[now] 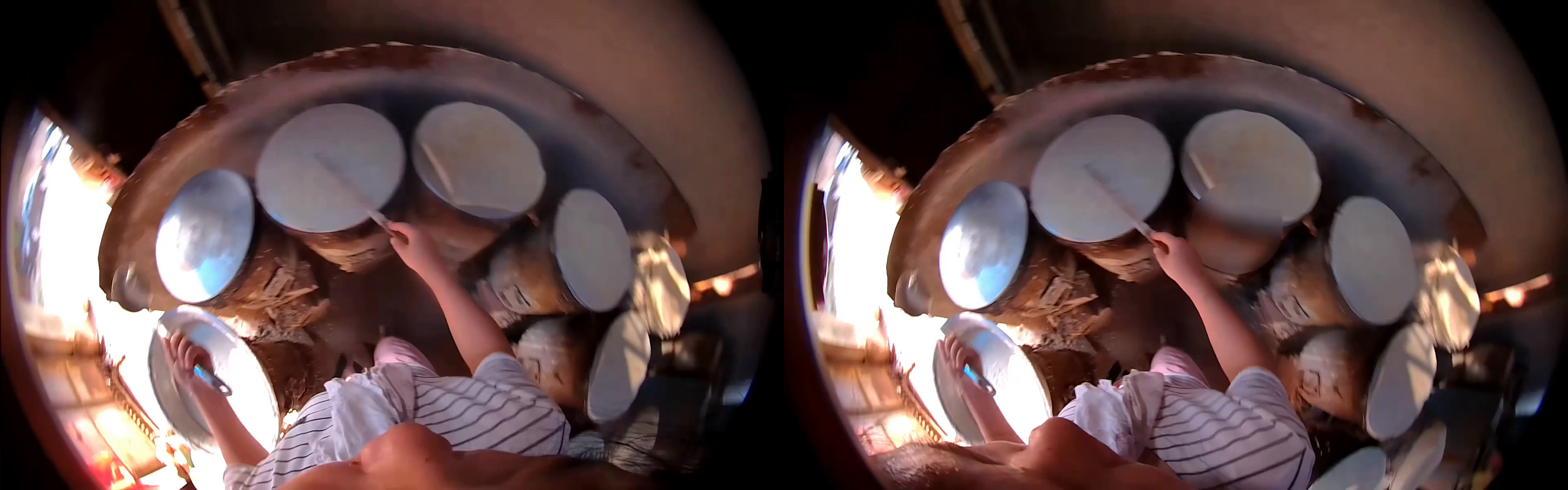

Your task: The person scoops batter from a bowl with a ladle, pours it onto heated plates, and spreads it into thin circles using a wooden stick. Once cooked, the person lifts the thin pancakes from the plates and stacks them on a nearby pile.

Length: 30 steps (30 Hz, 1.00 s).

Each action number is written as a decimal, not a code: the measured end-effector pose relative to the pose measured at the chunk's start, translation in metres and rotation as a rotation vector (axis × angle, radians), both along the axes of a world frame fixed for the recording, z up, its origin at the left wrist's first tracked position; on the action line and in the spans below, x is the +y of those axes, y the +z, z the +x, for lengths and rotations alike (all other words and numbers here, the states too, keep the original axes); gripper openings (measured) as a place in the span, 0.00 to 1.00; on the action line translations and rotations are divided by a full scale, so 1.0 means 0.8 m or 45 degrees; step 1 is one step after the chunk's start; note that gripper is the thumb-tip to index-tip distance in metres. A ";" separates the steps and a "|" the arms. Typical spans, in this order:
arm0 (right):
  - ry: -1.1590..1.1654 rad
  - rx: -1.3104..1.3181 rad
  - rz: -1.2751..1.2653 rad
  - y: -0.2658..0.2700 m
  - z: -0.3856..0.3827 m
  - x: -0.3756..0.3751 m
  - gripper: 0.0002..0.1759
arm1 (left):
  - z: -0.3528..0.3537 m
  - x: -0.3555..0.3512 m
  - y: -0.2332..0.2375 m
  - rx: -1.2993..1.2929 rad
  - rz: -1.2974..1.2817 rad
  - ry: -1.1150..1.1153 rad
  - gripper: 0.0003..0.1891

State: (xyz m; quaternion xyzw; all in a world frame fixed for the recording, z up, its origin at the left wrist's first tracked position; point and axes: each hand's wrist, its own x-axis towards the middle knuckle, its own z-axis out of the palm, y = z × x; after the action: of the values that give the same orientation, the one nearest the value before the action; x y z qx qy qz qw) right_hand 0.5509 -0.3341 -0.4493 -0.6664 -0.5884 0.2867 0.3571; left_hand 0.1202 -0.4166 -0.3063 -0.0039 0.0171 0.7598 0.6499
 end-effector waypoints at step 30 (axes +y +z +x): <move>-0.866 -0.471 -0.005 0.070 0.429 0.078 0.06 | 0.583 0.358 -0.104 2.602 2.400 0.250 0.13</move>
State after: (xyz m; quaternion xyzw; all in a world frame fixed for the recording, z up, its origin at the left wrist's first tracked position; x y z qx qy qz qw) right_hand 0.8942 -0.2714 -0.3930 -0.8647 -0.3877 0.0278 0.3182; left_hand 0.5863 -0.1298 -0.3893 0.9792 -0.0340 0.1934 0.0521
